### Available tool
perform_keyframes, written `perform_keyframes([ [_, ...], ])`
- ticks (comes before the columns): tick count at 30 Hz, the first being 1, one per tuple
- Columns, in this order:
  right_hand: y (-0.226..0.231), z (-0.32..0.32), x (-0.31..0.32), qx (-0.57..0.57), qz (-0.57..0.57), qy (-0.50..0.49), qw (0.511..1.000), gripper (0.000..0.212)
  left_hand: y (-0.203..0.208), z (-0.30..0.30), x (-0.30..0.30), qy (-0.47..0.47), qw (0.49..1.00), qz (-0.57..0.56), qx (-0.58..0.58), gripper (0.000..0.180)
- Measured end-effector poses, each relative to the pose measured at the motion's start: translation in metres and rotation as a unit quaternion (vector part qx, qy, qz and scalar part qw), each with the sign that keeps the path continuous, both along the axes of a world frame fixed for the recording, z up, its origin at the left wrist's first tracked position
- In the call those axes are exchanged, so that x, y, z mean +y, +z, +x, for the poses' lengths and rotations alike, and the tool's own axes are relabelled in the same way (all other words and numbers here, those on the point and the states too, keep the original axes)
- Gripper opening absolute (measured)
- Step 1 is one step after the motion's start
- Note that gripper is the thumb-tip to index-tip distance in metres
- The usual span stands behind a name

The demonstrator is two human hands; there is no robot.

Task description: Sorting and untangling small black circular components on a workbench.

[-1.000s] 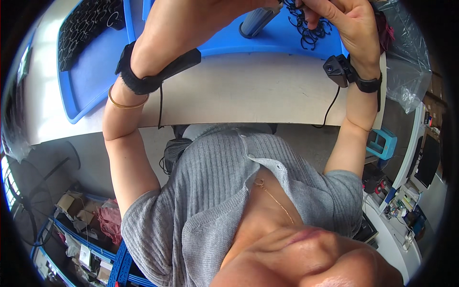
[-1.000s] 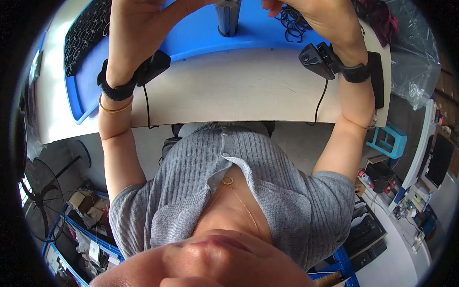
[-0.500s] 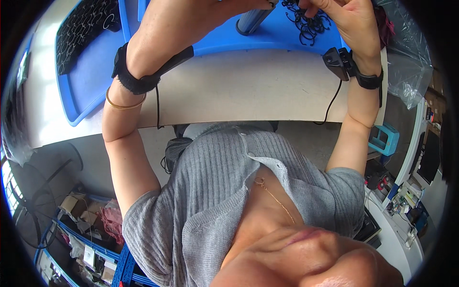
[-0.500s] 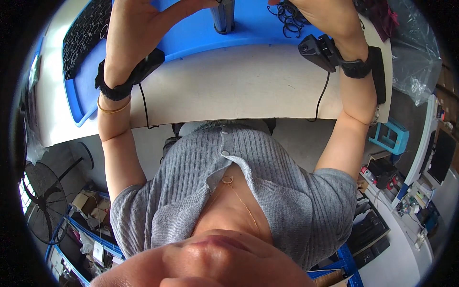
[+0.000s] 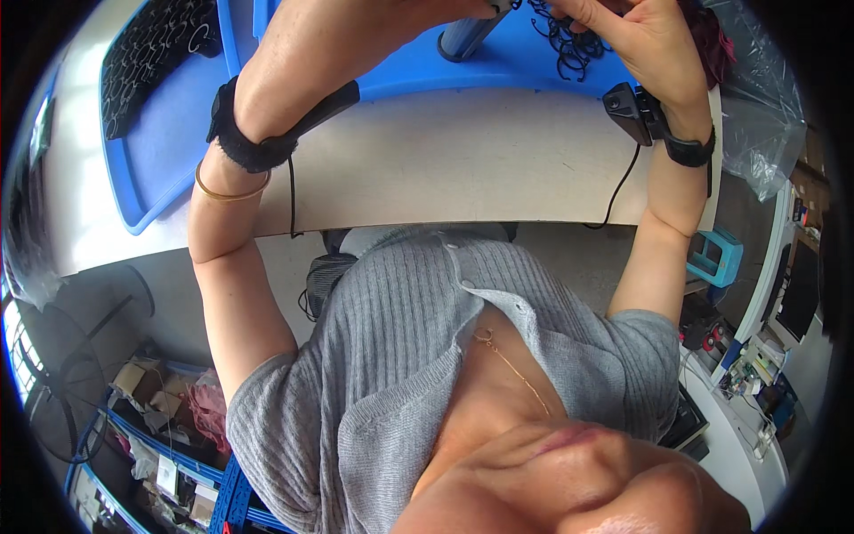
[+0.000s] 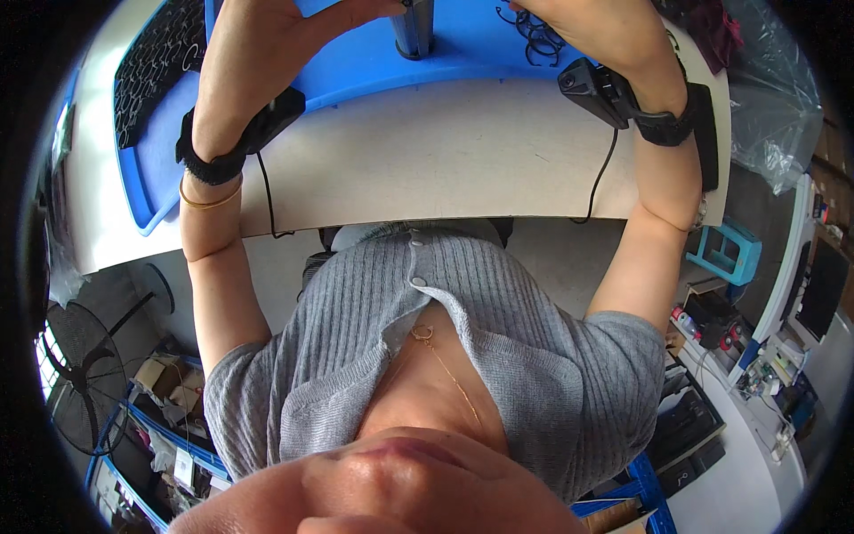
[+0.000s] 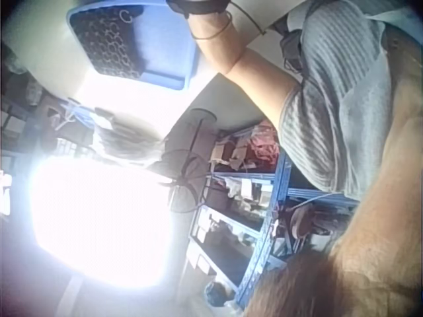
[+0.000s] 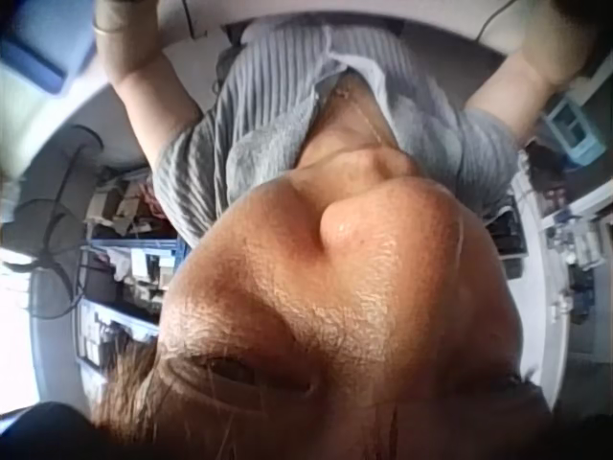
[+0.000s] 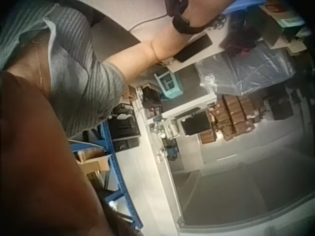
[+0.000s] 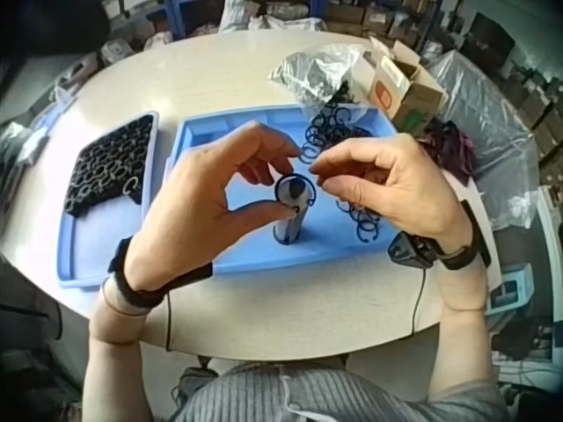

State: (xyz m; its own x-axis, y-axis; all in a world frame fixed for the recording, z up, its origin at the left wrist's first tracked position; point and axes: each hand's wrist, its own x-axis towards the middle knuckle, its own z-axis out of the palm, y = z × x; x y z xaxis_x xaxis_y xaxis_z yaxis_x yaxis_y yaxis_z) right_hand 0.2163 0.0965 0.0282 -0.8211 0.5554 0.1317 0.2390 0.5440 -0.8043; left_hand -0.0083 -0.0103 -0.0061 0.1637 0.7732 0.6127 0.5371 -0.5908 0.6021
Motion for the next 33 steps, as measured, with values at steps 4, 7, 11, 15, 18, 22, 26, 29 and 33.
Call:
perform_keyframes([
  [4,-0.005,0.001,0.002,0.001,-0.008,0.013,1.0,0.024,0.004,0.0,-0.002,0.034,0.997,-0.029,0.059,0.049],
  [7,-0.012,0.001,0.007,0.002,-0.021,0.025,0.999,0.025,-0.001,0.0,-0.001,0.023,0.999,-0.028,0.034,0.05],
  [11,-0.011,0.001,0.007,-0.004,-0.022,0.031,0.999,0.025,0.003,0.001,-0.003,0.031,0.998,-0.039,0.045,0.052],
  [15,-0.016,0.003,0.011,0.021,-0.023,0.051,0.998,0.024,0.004,0.002,-0.003,0.043,0.996,-0.045,0.066,0.053],
  [18,-0.007,0.003,0.006,0.009,-0.016,0.035,0.999,0.024,0.004,0.004,-0.002,0.043,0.996,-0.043,0.063,0.054],
  [22,-0.002,0.002,0.009,0.003,-0.006,-0.005,1.0,0.022,0.005,0.001,-0.001,0.047,0.996,-0.023,0.073,0.053],
  [26,0.006,0.007,0.016,0.032,0.08,-0.022,0.996,0.019,0.007,-0.001,-0.004,0.057,0.996,-0.022,0.07,0.05],
  [29,0.014,0.016,0.031,-0.05,0.08,-0.046,0.995,0.016,0.005,-0.002,-0.002,0.046,0.997,-0.017,0.051,0.046],
  [33,-0.001,0.019,0.052,-0.151,0.176,-0.019,0.973,0.023,0.005,-0.002,-0.004,0.022,1.0,-0.011,0.015,0.042],
])
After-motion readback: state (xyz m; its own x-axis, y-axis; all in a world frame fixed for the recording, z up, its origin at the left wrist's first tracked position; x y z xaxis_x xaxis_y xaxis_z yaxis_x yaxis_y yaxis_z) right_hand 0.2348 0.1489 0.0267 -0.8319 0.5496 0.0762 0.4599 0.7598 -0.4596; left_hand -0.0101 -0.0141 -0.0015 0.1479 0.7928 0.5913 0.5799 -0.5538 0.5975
